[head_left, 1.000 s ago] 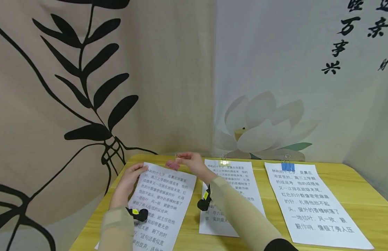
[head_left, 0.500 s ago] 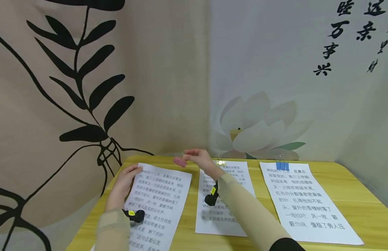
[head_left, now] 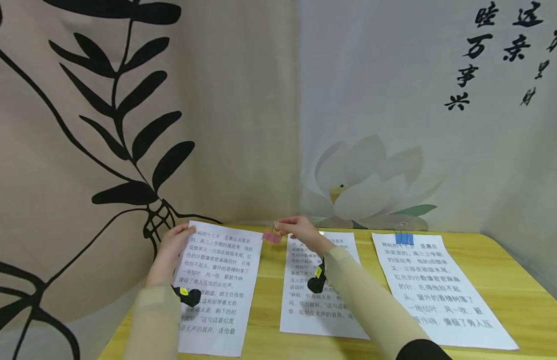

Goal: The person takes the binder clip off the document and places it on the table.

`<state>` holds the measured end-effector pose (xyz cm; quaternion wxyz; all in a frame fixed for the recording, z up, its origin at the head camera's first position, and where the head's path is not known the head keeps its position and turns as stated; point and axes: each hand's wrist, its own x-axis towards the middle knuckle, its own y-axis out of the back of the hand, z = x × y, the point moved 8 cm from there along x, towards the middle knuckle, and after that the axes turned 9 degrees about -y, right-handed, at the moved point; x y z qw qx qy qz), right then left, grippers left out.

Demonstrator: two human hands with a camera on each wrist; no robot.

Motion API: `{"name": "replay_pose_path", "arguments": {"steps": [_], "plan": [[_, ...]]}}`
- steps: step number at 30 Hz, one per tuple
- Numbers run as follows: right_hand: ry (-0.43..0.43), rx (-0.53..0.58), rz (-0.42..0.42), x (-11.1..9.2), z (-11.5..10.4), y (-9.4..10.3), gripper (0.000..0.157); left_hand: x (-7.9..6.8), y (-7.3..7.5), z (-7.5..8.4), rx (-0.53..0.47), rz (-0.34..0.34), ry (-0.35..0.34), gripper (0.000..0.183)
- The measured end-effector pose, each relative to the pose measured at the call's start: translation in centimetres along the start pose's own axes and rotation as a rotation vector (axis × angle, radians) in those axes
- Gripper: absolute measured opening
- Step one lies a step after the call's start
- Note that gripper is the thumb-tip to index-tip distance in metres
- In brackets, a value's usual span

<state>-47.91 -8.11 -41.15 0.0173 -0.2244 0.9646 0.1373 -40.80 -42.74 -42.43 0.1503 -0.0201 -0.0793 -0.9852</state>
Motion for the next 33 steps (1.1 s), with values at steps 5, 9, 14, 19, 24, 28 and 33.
{"name": "replay_pose_path", "arguments": {"steps": [5, 9, 14, 19, 24, 28, 33], "plan": [[0.002, -0.097, -0.100, -0.5, 0.5, -1.4, 0.037, 1.1, 0.7, 0.2, 0.087, 0.016, 0.062, 0.051], [0.000, -0.157, -0.163, -0.6, 1.1, -2.6, 0.036, 1.8, 0.8, -0.4, 0.124, -0.002, 0.077, 0.050], [-0.034, -0.235, -0.199, -0.8, 2.0, -3.9, 0.037, 2.2, 0.8, -2.0, 0.152, -0.028, 0.102, 0.048], [-0.061, -0.268, -0.214, -1.0, 2.8, -4.7, 0.032, 2.1, 0.7, -3.8, 0.171, -0.051, 0.149, 0.050], [-0.100, -0.278, -0.223, -1.2, 3.4, -5.2, 0.028, 2.3, 0.3, -4.3, 0.165, -0.036, 0.127, 0.050], [-0.119, -0.303, -0.207, -1.2, 3.7, -5.3, 0.031, 2.6, 0.1, -4.5, 0.171, -0.028, 0.123, 0.047], [-0.120, -0.323, -0.182, -1.1, 3.9, -5.6, 0.032, 2.6, 0.0, -4.6, 0.180, -0.035, 0.111, 0.046]]}}
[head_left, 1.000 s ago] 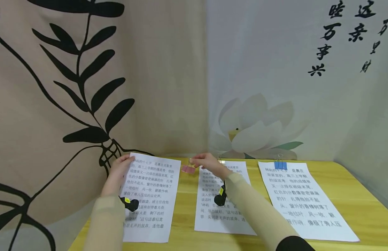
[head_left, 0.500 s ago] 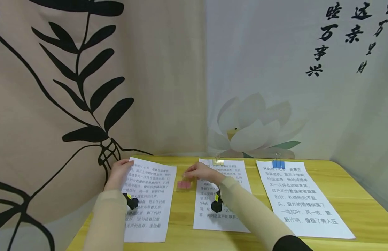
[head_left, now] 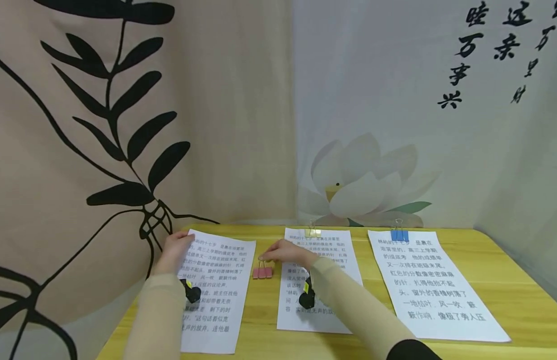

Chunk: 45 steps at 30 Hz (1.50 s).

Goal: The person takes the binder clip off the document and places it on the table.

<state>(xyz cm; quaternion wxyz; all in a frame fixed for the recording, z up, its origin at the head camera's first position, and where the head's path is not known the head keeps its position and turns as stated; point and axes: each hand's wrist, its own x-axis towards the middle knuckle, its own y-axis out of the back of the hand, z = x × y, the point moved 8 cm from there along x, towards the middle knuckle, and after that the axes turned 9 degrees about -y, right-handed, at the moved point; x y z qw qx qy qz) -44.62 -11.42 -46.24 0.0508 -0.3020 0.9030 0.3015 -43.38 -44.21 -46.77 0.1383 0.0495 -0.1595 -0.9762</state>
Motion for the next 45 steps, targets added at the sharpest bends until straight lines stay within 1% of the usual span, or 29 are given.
{"name": "replay_pose_path", "arguments": {"steps": [4, 8, 13, 15, 17, 24, 29, 30, 34, 36, 42, 45], "plan": [[0.003, 0.019, -0.002, -0.1, 0.1, -0.4, 0.033, -0.1, -0.1, -0.5, 0.016, -0.019, 0.002, 0.049], [0.000, 0.011, 0.003, -0.4, 0.0, -0.7, 0.035, -0.3, -0.2, -1.0, 0.020, -0.032, 0.010, 0.051], [-0.005, 0.003, 0.002, -0.7, -0.2, -0.8, 0.035, -0.5, -0.4, -1.5, 0.054, -0.056, 0.037, 0.053], [-0.007, 0.001, 0.003, -0.8, -0.2, -0.9, 0.036, -0.4, -0.4, -1.8, 0.064, -0.050, 0.038, 0.052], [-0.014, -0.004, 0.003, -0.8, -0.1, -0.9, 0.037, -0.3, -0.3, -1.9, 0.056, -0.036, 0.024, 0.051], [-0.016, -0.022, 0.017, -0.7, 0.0, -0.9, 0.039, -0.4, 0.1, -1.3, 0.054, 0.028, -0.044, 0.049], [-0.017, -0.032, 0.048, -0.7, -0.1, -0.5, 0.038, -0.8, 0.6, -0.9, 0.048, 0.072, -0.059, 0.046], [-0.017, -0.031, 0.054, -0.6, -0.1, -0.4, 0.037, -0.8, 0.6, -0.9, 0.034, 0.076, -0.054, 0.045], [-0.015, -0.033, 0.066, -0.4, -0.1, -0.3, 0.038, -1.0, 0.6, -1.1, 0.006, 0.068, -0.044, 0.044], [-0.016, -0.034, 0.070, -0.4, 0.0, -0.3, 0.038, -0.9, 0.5, -1.3, -0.003, 0.055, -0.027, 0.045], [-0.022, -0.029, 0.081, -0.5, 0.1, -0.2, 0.036, -0.7, 0.4, -1.6, 0.014, 0.041, 0.000, 0.049], [0.004, -0.022, 0.082, -0.5, 0.0, 0.1, 0.036, -0.6, 0.5, -1.5, 0.020, 0.037, 0.007, 0.050]]}}
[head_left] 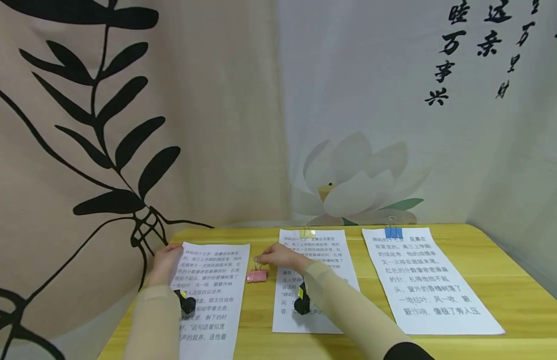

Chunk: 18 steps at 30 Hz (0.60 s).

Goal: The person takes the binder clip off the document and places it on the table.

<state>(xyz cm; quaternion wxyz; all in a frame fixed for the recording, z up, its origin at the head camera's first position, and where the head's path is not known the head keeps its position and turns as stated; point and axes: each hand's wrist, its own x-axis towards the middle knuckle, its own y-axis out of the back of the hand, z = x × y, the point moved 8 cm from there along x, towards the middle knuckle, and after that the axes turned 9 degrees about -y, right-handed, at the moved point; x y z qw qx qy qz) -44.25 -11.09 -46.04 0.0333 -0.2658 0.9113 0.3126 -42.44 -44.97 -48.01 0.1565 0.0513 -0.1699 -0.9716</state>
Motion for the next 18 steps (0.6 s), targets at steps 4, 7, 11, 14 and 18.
{"name": "replay_pose_path", "arguments": {"steps": [4, 7, 11, 14, 18], "plan": [[0.042, 0.045, 0.014, -0.1, 0.1, 1.2, 0.037, -0.3, -0.1, 0.8, 0.006, -0.056, 0.003, 0.052], [0.046, 0.092, 0.036, -0.5, 0.6, 3.1, 0.040, -0.4, -0.5, 1.9, 0.029, -0.100, -0.013, 0.056], [0.038, 0.111, 0.057, -1.1, 1.3, 6.2, 0.042, -0.6, -0.9, 3.5, 0.057, -0.105, -0.045, 0.063], [0.039, 0.084, 0.082, -1.6, 1.7, 8.3, 0.041, -0.8, -1.2, 4.9, 0.086, -0.117, -0.086, 0.066], [0.040, 0.027, 0.111, -2.3, 2.0, 10.6, 0.039, -1.4, -2.0, 7.7, 0.129, -0.146, -0.178, 0.066]]}}
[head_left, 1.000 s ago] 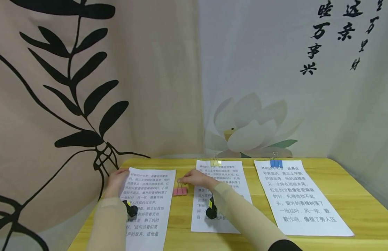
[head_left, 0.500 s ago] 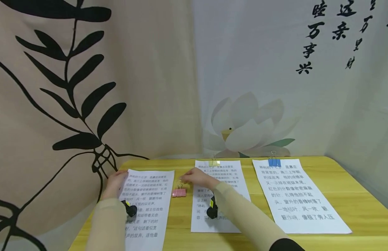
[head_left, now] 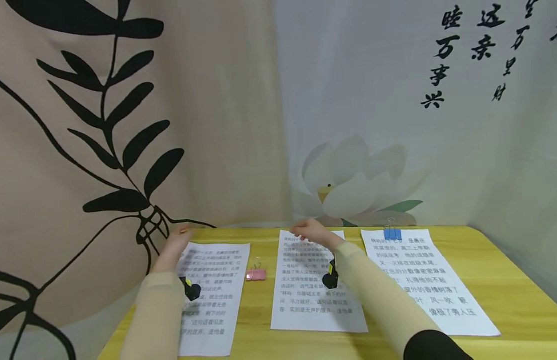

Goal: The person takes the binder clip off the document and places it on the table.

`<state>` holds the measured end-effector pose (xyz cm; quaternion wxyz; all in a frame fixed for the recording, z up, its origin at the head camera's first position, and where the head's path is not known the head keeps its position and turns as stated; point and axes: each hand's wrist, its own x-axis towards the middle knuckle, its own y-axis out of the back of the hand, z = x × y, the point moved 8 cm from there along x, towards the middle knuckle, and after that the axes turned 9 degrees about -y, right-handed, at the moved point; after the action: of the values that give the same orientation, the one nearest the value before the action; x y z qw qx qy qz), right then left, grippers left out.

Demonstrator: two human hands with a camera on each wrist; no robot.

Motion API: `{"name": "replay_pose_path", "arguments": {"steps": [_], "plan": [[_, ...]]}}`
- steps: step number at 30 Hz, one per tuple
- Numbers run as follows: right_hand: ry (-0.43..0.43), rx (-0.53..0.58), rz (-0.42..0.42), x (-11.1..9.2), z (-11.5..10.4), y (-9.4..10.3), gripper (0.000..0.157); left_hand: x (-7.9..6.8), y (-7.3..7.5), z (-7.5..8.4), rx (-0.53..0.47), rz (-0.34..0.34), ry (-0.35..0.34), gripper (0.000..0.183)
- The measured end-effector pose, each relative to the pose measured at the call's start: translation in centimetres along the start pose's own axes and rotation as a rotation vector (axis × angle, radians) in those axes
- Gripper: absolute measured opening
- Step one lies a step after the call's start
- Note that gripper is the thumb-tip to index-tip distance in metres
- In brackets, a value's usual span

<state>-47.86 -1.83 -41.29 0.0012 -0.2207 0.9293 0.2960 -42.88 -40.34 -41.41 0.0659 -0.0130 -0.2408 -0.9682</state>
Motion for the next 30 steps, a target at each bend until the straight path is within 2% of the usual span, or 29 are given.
{"name": "replay_pose_path", "arguments": {"steps": [3, 7, 12, 16, 23, 27, 30], "plan": [[-0.015, -0.030, 0.026, -0.2, 0.3, 1.5, 0.040, 0.4, -1.0, 2.6, -0.015, -0.003, -0.067, 0.065], [-0.022, -0.056, 0.081, -0.5, 0.7, 3.1, 0.039, 1.1, -3.2, 5.8, -0.042, -0.017, -0.135, 0.063], [-0.020, -0.080, 0.116, -1.0, 1.1, 4.5, 0.040, 1.2, -6.9, 9.6, -0.075, -0.086, -0.227, 0.060], [-0.028, -0.082, 0.142, -1.3, 1.4, 5.3, 0.041, 0.8, -10.1, 11.9, -0.106, -0.136, -0.265, 0.059], [-0.041, -0.036, 0.212, -1.8, 2.5, 6.1, 0.040, 0.6, -15.8, 13.4, -0.236, -0.107, -0.280, 0.054], [-0.052, 0.000, 0.242, -2.2, 3.4, 5.9, 0.041, 0.5, -19.2, 12.9, -0.329, -0.088, -0.250, 0.054], [-0.069, 0.030, 0.240, -2.5, 4.0, 5.3, 0.041, 0.2, -21.1, 12.1, -0.362, -0.055, -0.212, 0.056]]}}
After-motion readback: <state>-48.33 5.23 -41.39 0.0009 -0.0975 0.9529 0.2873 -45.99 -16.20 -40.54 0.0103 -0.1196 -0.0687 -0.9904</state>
